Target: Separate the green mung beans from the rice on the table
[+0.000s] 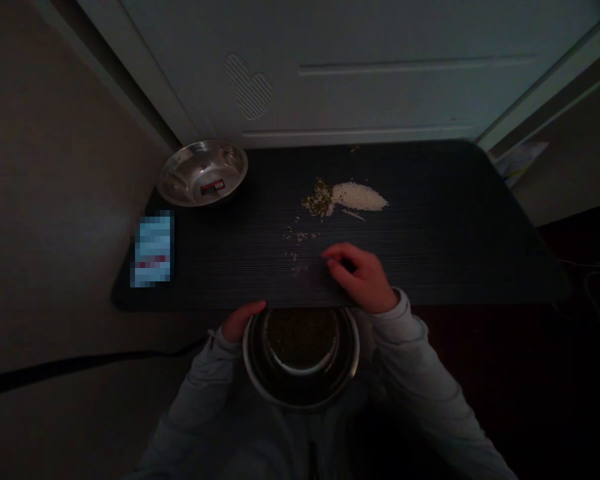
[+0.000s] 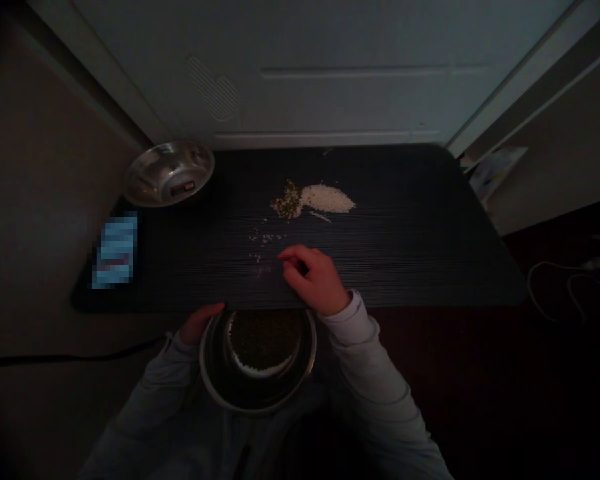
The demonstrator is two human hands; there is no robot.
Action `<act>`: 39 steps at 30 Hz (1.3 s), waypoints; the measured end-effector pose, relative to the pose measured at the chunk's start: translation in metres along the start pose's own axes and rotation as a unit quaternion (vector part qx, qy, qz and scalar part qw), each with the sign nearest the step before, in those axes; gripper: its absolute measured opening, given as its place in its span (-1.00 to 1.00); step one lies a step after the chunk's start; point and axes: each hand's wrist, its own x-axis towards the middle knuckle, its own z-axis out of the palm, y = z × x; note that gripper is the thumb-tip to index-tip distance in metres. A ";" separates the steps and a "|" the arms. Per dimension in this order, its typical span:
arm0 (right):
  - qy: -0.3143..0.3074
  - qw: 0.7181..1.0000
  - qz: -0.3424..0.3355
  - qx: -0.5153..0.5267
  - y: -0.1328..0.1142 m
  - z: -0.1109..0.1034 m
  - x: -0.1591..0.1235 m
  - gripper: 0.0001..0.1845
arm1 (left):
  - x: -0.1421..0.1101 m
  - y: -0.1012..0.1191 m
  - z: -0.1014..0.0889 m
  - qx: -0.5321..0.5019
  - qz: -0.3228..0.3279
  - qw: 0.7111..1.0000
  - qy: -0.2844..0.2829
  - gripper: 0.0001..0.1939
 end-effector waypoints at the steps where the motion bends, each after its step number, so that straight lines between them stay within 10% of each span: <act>1: 0.047 0.999 0.026 -0.001 0.002 -0.001 0.000 -0.84 | 0.000 0.000 0.000 -0.008 0.000 1.000 -0.005 -0.70; 5: 0.135 0.988 0.080 0.001 0.008 -0.001 0.002 -0.85 | 0.003 -0.002 -0.004 -0.021 0.008 0.999 -0.027 -0.74; 39: 0.086 0.995 0.049 -0.026 0.007 0.001 0.003 -0.85 | 0.003 -0.004 -0.007 -0.009 0.014 0.999 -0.046 -0.81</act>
